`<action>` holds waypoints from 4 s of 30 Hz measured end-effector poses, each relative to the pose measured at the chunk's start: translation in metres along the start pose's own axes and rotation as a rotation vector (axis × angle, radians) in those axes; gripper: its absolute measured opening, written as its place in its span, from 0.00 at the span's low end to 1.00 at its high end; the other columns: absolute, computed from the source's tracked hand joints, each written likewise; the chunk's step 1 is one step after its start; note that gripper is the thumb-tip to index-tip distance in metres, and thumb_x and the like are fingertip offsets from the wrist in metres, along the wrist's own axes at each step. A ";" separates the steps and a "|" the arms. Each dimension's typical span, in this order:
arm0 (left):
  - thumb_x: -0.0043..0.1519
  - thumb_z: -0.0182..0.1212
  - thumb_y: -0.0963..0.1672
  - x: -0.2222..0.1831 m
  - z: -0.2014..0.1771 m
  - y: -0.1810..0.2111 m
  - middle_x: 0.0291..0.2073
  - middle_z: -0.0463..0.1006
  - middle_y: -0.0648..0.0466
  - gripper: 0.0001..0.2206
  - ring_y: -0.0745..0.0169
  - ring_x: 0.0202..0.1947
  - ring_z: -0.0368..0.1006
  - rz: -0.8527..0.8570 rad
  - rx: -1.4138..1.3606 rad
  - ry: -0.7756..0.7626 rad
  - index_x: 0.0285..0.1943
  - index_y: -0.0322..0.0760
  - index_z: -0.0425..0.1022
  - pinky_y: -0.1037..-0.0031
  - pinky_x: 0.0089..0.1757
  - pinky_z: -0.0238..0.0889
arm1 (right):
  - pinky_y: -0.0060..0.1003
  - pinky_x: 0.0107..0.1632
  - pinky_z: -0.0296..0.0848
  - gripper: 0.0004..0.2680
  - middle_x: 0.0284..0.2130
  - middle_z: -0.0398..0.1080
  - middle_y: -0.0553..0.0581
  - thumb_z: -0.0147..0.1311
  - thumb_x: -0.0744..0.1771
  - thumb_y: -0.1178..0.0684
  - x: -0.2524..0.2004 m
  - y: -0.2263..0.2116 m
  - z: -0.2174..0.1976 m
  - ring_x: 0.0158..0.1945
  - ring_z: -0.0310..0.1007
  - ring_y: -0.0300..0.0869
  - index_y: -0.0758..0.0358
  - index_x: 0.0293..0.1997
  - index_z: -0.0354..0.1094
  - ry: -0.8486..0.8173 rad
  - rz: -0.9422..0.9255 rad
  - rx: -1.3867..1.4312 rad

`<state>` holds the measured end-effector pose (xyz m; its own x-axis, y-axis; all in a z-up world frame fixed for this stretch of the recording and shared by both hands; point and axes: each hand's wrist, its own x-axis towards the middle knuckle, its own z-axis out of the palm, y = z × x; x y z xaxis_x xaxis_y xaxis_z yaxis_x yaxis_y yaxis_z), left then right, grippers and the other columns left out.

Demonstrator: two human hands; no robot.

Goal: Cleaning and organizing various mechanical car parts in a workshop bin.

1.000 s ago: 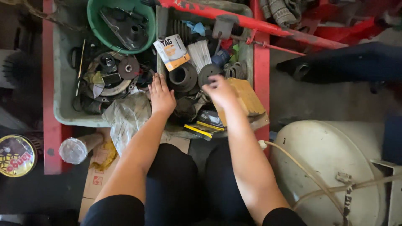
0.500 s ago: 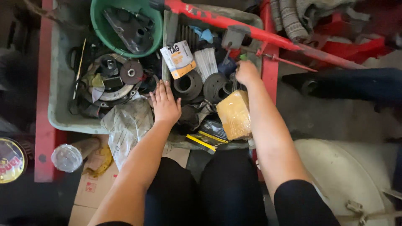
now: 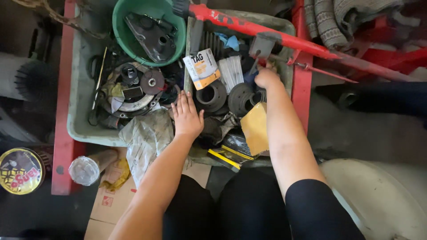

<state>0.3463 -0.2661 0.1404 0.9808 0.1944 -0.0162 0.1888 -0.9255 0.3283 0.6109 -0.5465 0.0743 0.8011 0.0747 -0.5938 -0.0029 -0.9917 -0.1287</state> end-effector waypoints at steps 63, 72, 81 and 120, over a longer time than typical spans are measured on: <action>0.65 0.55 0.52 -0.002 -0.008 0.005 0.76 0.48 0.35 0.39 0.37 0.71 0.53 -0.054 0.006 -0.055 0.79 0.25 0.44 0.40 0.64 0.47 | 0.42 0.45 0.77 0.12 0.38 0.78 0.59 0.67 0.61 0.60 0.025 0.058 0.028 0.41 0.78 0.46 0.69 0.47 0.74 0.389 0.010 0.848; 0.62 0.56 0.52 -0.001 -0.006 0.003 0.76 0.49 0.35 0.39 0.36 0.70 0.55 -0.066 -0.005 -0.040 0.78 0.26 0.46 0.41 0.64 0.49 | 0.52 0.50 0.73 0.10 0.42 0.76 0.69 0.55 0.66 0.58 0.042 0.017 0.031 0.48 0.76 0.62 0.64 0.52 0.73 0.558 -0.147 0.275; 0.63 0.56 0.52 -0.002 -0.008 0.006 0.75 0.49 0.35 0.39 0.37 0.69 0.57 -0.042 0.033 -0.021 0.78 0.25 0.46 0.42 0.63 0.50 | 0.54 0.58 0.70 0.16 0.55 0.70 0.70 0.46 0.67 0.57 0.062 0.020 0.051 0.57 0.71 0.62 0.55 0.62 0.67 0.381 -0.032 0.119; 0.63 0.56 0.53 -0.002 -0.005 0.003 0.76 0.47 0.36 0.40 0.36 0.69 0.56 -0.075 0.021 -0.050 0.79 0.26 0.44 0.41 0.63 0.50 | 0.56 0.52 0.70 0.18 0.58 0.64 0.79 0.48 0.62 0.64 0.017 -0.126 -0.008 0.53 0.69 0.66 0.71 0.59 0.65 0.524 -0.459 0.271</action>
<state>0.3450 -0.2672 0.1464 0.9650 0.2473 -0.0870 0.2621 -0.9157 0.3047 0.6301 -0.4210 0.0865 0.9376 0.3474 0.0145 0.3069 -0.8073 -0.5041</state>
